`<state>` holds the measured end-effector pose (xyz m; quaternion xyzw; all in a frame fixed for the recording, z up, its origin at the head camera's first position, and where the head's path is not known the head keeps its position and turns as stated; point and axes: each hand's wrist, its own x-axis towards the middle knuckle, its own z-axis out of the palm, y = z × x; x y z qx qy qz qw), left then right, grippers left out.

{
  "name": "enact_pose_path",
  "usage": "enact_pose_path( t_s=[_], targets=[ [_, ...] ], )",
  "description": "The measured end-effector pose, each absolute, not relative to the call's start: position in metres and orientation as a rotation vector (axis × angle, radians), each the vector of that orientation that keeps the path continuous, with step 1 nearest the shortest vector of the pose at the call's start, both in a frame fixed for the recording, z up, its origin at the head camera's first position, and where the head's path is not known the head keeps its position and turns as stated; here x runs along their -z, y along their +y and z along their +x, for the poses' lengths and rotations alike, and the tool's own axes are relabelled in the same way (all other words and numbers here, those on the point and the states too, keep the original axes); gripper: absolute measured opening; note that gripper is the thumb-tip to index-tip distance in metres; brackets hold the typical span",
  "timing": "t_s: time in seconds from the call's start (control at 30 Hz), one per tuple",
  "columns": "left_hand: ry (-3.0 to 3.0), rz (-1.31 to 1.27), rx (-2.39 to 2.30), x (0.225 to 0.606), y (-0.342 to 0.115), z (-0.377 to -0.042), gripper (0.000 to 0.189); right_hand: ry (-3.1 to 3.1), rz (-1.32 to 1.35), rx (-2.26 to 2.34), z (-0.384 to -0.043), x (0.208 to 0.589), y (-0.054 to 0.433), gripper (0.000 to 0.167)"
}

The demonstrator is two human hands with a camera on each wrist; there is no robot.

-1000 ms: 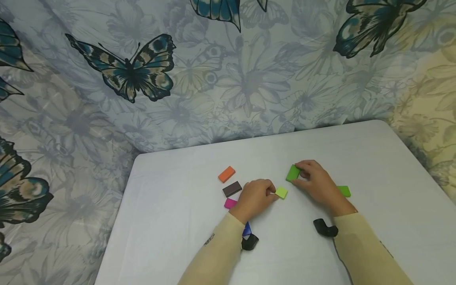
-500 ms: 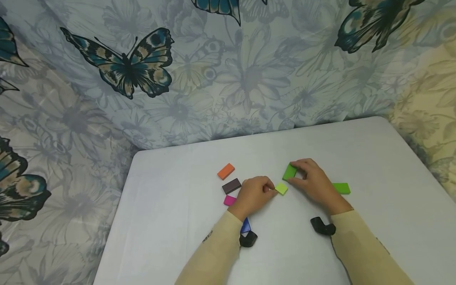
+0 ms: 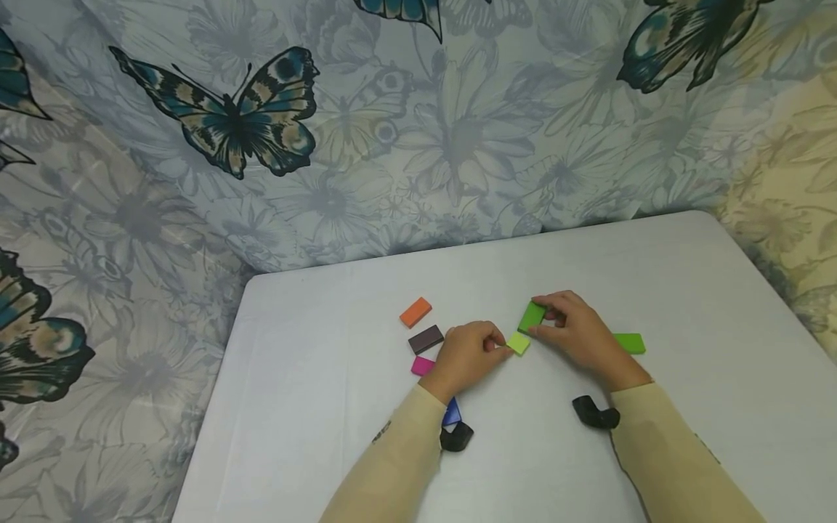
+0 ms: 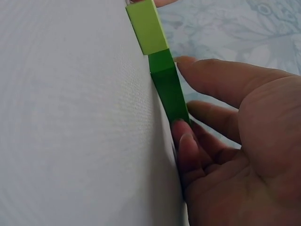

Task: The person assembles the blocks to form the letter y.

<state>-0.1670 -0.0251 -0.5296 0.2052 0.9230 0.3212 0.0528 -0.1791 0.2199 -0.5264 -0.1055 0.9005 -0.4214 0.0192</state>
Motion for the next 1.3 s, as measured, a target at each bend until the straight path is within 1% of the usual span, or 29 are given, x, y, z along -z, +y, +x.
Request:
enact_pose_path(
  t_s=[0.13, 0.33, 0.43, 0.63, 0.93, 1.3],
  targets=[
    [2.808, 0.621, -0.965, 0.5277, -0.0252, -0.1666, 0.014, 2.788, -0.322, 1.304, -0.1786, 0.5253, 0.2203, 0.05],
    [2.811, 0.617, -0.952, 0.5272, -0.0249, -0.1667, 0.014, 2.793, -0.324, 1.302, -0.1786, 0.5259, 0.2218, 0.041],
    [2.815, 0.616, -0.954, 0.5267, -0.0247, -0.1665, 0.014, 2.796, -0.327, 1.313, -0.1787, 0.5261, 0.2221, 0.039],
    [2.812, 0.613, -0.953, 0.5266, -0.0239, -0.1662, 0.015, 2.799, -0.312, 1.324, -0.1781, 0.5242, 0.2219, 0.037],
    [2.817, 0.65, -0.946, 0.5286, -0.0234, -0.167, 0.029, 2.812, -0.293, 1.306, -0.1777, 0.5245, 0.2218, 0.037],
    [2.82, 0.68, -0.928, 0.5283, -0.0248, -0.1665, 0.034, 2.792, -0.261, 1.313, -0.1774, 0.5208, 0.2199, 0.038]
  ],
)
